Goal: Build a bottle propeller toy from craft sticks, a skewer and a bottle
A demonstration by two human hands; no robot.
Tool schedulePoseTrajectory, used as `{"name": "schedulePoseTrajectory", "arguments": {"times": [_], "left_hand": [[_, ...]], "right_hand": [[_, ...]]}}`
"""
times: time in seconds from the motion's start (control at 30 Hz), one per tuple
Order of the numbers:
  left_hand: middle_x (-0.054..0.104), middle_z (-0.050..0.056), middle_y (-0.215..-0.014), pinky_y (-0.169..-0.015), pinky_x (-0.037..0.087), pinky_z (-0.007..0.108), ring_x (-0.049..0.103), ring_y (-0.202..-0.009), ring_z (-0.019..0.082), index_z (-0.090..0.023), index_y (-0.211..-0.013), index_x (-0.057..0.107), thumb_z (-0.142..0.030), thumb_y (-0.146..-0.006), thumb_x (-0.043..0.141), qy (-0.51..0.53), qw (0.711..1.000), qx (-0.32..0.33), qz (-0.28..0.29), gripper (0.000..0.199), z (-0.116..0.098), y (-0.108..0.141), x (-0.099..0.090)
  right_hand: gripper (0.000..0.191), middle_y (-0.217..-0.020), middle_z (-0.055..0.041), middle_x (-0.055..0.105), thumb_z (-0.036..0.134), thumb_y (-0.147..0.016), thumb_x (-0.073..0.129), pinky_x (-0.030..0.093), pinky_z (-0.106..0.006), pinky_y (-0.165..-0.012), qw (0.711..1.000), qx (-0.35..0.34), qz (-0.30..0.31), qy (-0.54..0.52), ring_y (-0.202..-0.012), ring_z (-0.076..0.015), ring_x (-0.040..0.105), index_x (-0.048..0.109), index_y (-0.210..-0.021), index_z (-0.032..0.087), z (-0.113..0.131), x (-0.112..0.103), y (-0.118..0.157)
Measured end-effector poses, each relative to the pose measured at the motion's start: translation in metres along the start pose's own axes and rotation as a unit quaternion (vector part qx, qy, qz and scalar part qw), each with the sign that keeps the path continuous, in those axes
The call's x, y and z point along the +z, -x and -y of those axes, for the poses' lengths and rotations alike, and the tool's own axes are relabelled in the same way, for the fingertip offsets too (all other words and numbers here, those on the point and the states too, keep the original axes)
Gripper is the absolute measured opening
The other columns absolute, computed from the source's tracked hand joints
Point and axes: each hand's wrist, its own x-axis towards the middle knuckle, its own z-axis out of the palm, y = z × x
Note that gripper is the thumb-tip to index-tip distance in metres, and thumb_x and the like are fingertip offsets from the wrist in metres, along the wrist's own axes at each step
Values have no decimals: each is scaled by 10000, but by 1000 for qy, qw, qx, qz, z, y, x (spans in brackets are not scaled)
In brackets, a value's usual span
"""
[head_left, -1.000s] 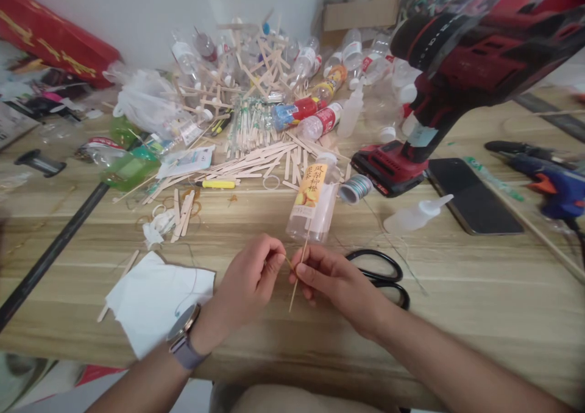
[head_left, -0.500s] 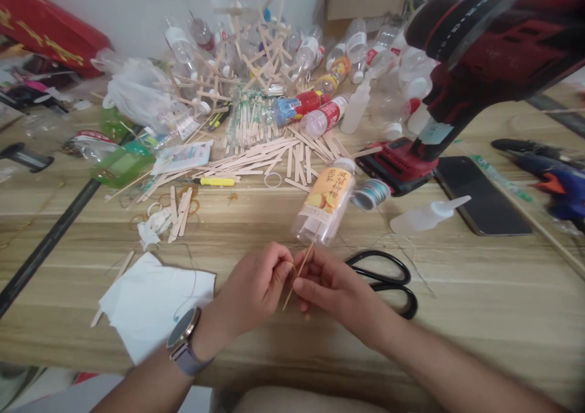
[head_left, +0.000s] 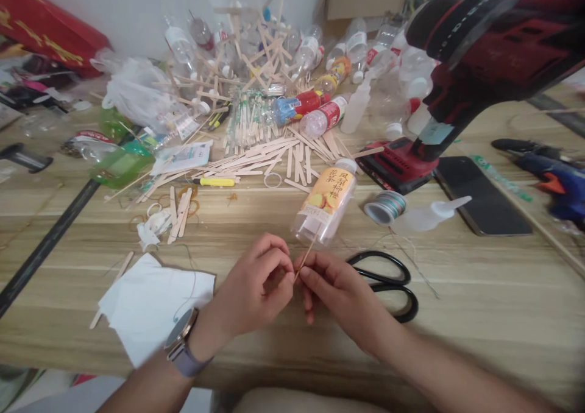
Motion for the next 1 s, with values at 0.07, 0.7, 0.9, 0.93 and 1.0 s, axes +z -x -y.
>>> {"name": "schedulePoseTrajectory", "arguments": {"times": [0.07, 0.7, 0.9, 0.93, 1.0], "left_hand": [[529, 55, -1025, -614, 464, 233, 537, -673, 98, -181, -785, 534, -223, -864, 530, -4, 1000, -15, 10, 89, -1, -1, 0], [380, -55, -544, -531, 311, 249, 363, -535, 114, -212, -596, 367, -316, -905, 369, 240, 941, -215, 102, 326, -3, -3, 0], [367, -43, -564, -546, 315, 257, 351, -540, 118, -217, -570, 317, -255, -895, 314, 257, 943, -197, 75, 328, -8, -2, 0], [368, -41, -561, -550, 317, 260, 355, -540, 120, -217, -565, 317, -269, -903, 309, 249, 945, -198, 70, 342, -9, -2, 0], [371, -40, -553, -555, 321, 263, 362, -542, 122, -218, -557, 319, -302, -914, 313, 239, 948, -199, 62, 367, -10, -3, 1]], "right_hand": [[316, -529, 69, 502, 500, -823, 599, 455, -221, -435, 1000, 7, -12, -5, -444, -94, 483, 553, -823, 187, -1, 1, 0], [248, -569, 49, 412, 274, -864, 511, 298, -234, -469, 954, -119, 1, 276, -521, -109, 373, 409, -645, 219, 13, -4, 9], [144, -667, 8, 559, 138, -858, 477, 403, -238, -547, 894, -227, -31, 386, -585, -133, 527, 587, -890, 224, 13, -13, 10], [193, -707, -12, 588, 120, -855, 458, 422, -246, -574, 876, -254, -23, 409, -623, -143, 563, 615, -891, 226, 14, -14, 10], [244, -758, -44, 629, 107, -843, 444, 439, -257, -580, 851, -282, -30, 442, -662, -160, 611, 655, -857, 228, 15, -16, 11]]}}
